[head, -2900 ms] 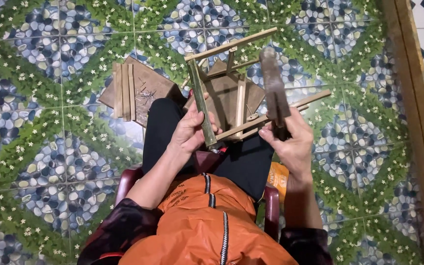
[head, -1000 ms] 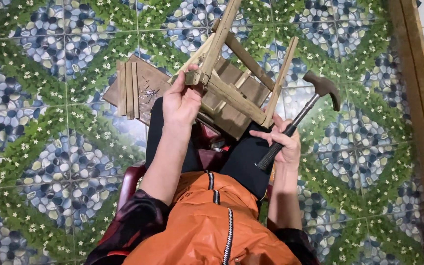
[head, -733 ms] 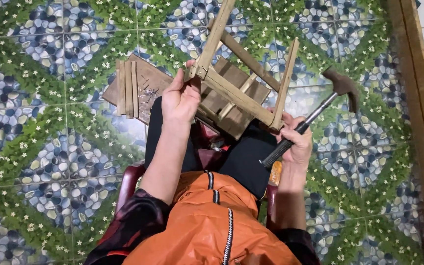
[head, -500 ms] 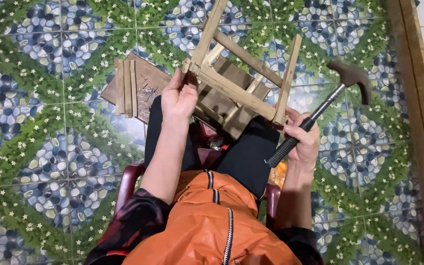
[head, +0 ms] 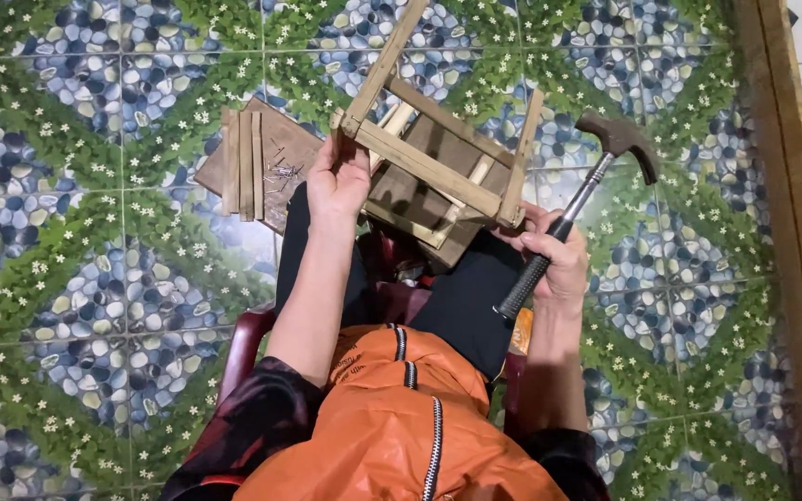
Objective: Assembling a small wooden stool or frame using a hammer and wooden slats
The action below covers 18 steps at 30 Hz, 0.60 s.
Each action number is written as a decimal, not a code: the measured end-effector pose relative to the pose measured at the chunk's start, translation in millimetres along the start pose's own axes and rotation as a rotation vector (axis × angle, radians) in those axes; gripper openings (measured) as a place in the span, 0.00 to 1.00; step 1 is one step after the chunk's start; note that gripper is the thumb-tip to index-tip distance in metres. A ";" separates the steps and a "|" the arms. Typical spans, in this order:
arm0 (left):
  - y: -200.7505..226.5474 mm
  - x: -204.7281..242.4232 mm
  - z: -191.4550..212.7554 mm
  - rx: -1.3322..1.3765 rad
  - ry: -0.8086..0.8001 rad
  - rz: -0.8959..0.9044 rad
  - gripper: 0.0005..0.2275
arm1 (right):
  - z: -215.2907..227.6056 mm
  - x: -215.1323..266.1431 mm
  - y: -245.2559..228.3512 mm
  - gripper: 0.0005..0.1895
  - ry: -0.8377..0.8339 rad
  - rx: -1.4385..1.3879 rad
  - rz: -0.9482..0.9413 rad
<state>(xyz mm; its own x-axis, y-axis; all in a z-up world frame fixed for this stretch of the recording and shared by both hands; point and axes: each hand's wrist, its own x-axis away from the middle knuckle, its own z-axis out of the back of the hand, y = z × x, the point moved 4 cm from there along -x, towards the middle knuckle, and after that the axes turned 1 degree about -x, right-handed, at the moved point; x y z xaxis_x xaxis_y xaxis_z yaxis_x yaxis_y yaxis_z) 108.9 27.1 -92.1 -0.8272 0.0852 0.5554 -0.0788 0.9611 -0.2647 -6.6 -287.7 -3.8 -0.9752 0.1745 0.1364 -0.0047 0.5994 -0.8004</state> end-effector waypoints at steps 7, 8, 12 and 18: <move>6.2 -4.3 3.2 -0.009 0.000 0.006 0.04 | -14.4 1.1 1.0 0.12 -0.005 0.084 0.008; 16.1 -26.7 24.5 -0.076 0.016 0.001 0.07 | -11.7 -2.2 3.4 0.12 -0.004 0.135 0.018; 35.9 -65.0 70.0 -0.146 0.045 -0.027 0.13 | -17.6 -3.3 5.9 0.13 -0.015 0.310 0.056; -13.0 29.9 17.7 -0.239 0.028 0.006 0.27 | -18.0 -2.9 3.3 0.13 -0.040 0.413 0.082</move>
<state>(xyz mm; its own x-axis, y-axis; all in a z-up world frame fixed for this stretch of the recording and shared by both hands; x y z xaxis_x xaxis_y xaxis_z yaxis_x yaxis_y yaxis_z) 75.3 12.5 -86.1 -0.8115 0.0955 0.5765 0.0632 0.9951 -0.0759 0.2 -272.2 3.7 -0.9837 0.1738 0.0461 -0.0068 0.2200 -0.9755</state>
